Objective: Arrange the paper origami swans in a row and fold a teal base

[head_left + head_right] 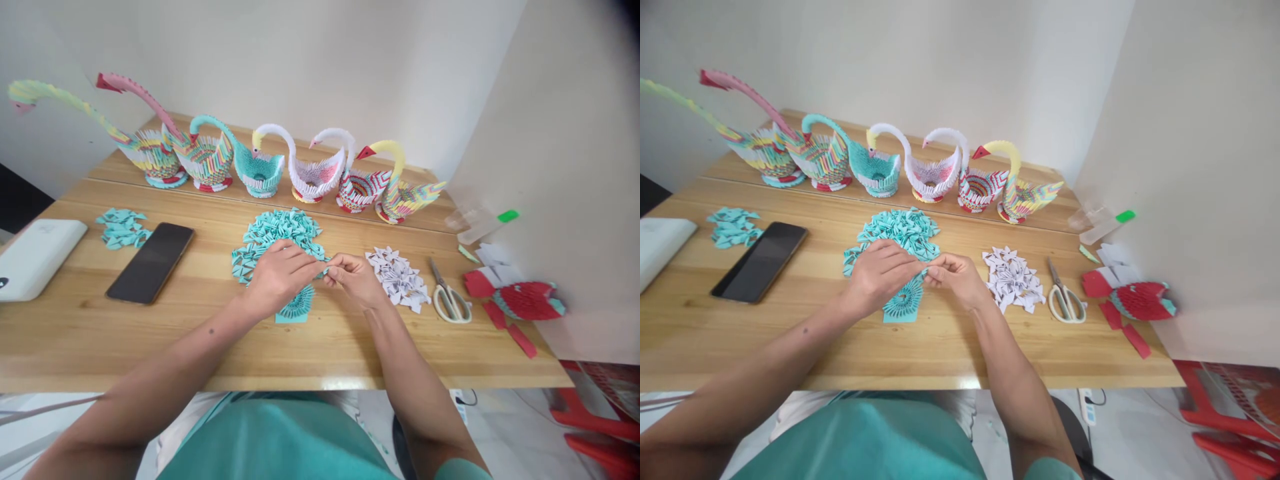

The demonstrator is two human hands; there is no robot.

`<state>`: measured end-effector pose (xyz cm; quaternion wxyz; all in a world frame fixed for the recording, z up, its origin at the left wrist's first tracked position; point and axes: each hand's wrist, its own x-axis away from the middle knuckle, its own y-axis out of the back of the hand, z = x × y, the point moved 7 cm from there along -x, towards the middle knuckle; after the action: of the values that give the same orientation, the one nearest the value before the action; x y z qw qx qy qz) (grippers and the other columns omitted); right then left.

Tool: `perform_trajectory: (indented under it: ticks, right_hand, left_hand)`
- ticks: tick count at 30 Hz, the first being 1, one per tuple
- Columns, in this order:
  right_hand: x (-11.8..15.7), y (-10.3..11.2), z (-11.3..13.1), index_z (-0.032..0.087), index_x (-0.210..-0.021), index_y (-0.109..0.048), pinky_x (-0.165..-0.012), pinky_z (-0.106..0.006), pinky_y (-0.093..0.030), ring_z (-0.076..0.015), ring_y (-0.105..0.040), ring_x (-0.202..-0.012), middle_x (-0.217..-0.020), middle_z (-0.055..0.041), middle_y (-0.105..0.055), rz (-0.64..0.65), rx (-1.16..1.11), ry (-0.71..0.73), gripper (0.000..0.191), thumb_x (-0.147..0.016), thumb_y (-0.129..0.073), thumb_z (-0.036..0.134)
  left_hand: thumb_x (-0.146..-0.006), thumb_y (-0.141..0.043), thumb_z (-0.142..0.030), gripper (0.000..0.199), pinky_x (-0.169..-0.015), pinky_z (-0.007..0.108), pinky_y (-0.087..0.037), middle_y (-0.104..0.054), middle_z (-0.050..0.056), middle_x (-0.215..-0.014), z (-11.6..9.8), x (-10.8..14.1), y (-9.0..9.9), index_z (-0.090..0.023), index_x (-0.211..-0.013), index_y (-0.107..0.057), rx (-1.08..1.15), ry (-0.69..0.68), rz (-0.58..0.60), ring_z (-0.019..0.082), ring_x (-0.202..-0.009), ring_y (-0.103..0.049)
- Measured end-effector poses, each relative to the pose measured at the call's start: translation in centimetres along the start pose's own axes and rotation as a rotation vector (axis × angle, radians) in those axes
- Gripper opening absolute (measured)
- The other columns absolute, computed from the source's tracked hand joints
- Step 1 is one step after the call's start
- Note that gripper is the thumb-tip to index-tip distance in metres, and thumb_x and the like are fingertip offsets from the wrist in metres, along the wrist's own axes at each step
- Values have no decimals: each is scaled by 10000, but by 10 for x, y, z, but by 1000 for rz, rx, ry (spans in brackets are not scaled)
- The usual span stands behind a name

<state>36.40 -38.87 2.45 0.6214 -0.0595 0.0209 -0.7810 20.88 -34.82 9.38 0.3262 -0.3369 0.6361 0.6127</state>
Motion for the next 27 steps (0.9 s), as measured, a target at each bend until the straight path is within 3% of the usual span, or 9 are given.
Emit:
perform_trajectory:
  ticks: [6,11,17,21,27]
  right_hand:
    - [0,-3,-4,197,-685,-721,-530,-222,-474,-103,-581,-501,-600,4,-712,27,-39,-52,492,-606,-955,623]
    - [1,-5,-9,200,-683,-716,-512,-215,-455,-98,-563,-484,-581,13,-696,61,-93,-64,481,-606,-967,602]
    - [1,-5,-19,203,-679,-690,-466,-208,-398,-94,-511,-442,-539,32,-647,94,-176,-106,495,-595,-974,600]
    - [1,-5,-20,204,-687,-692,-470,-202,-387,-95,-509,-453,-517,39,-616,96,-194,-104,498,-597,-973,604]
    - [1,-3,-21,201,-698,-688,-468,-194,-382,-89,-506,-454,-531,38,-618,103,-190,-85,496,-622,-960,609]
  left_hand:
    - [-1098,-442,-172,260,-765,332,-462,-765,18,-840,5,2,-8,-185,-1020,-690,71,44,109,153,-773,-686]
    - [-1076,-454,-134,259,-790,334,-463,-729,-1,-775,2,3,-6,-191,-1007,-697,94,60,77,147,-730,-663]
    - [-1091,-496,-267,265,-780,320,-478,-760,19,-815,5,7,-9,-214,-1045,-752,194,157,46,146,-750,-681]
    - [-1077,-547,-300,251,-783,317,-495,-776,27,-823,8,8,-8,-204,-964,-750,232,215,-7,153,-757,-696]
    - [-1073,-554,-252,217,-808,315,-485,-783,18,-829,3,5,-4,-204,-939,-719,246,158,-46,146,-771,-703]
